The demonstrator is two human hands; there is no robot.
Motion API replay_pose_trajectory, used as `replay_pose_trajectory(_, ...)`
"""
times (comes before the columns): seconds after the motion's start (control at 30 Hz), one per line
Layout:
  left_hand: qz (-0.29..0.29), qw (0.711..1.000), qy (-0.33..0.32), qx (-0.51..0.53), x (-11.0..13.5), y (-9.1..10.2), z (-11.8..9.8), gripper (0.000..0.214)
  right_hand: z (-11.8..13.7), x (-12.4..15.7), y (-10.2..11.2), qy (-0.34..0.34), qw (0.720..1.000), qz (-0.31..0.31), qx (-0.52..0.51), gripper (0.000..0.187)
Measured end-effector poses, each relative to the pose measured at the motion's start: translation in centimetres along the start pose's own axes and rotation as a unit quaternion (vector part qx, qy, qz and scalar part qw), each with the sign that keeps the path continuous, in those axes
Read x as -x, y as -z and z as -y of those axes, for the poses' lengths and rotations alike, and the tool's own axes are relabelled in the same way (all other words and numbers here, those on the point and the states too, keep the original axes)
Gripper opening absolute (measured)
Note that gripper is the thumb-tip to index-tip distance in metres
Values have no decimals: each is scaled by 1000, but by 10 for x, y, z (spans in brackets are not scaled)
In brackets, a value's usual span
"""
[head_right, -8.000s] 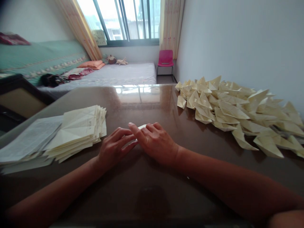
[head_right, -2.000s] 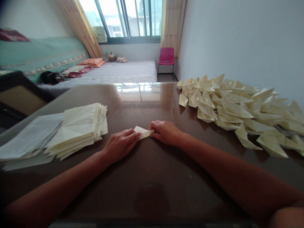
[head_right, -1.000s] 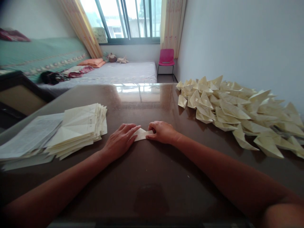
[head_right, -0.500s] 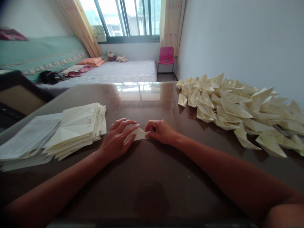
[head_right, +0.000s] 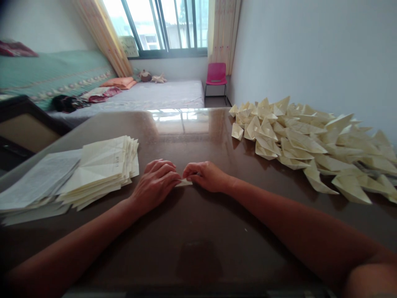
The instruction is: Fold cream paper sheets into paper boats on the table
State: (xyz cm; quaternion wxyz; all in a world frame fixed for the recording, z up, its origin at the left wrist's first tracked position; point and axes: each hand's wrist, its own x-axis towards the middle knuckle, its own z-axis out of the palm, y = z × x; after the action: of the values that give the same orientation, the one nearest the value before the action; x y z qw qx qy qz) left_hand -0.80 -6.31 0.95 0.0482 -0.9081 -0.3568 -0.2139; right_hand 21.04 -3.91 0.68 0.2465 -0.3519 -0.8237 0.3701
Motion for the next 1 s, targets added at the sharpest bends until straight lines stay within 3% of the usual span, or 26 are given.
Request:
replay_pose_trajectory(0.13, 2, 1000, -10, 0, 0, -1, 0, 17, 3, 1, -4, -21, 999, -27, 14, 9)
replay_pose_trajectory(0.33, 4, 1000, 1, -6, 0, 2, -1, 18, 8, 5, -9, 16, 993, -55, 99, 10)
replay_pose_trajectory(0.73, 4, 1000, 27, 13, 0, 0, 0, 20, 12, 9, -14, -25, 969, -42, 241, 15)
replay_pose_trajectory(0.9, -27, 993, 109, 28, 3, -7, 15, 50, -6, 6, 2, -73, 958, -68, 269, 11)
replay_pose_trajectory(1.0, -48, 982, 155, 94, 4, -10, 25, 41, -15, 4, 12, -90, 957, -70, 267, 10)
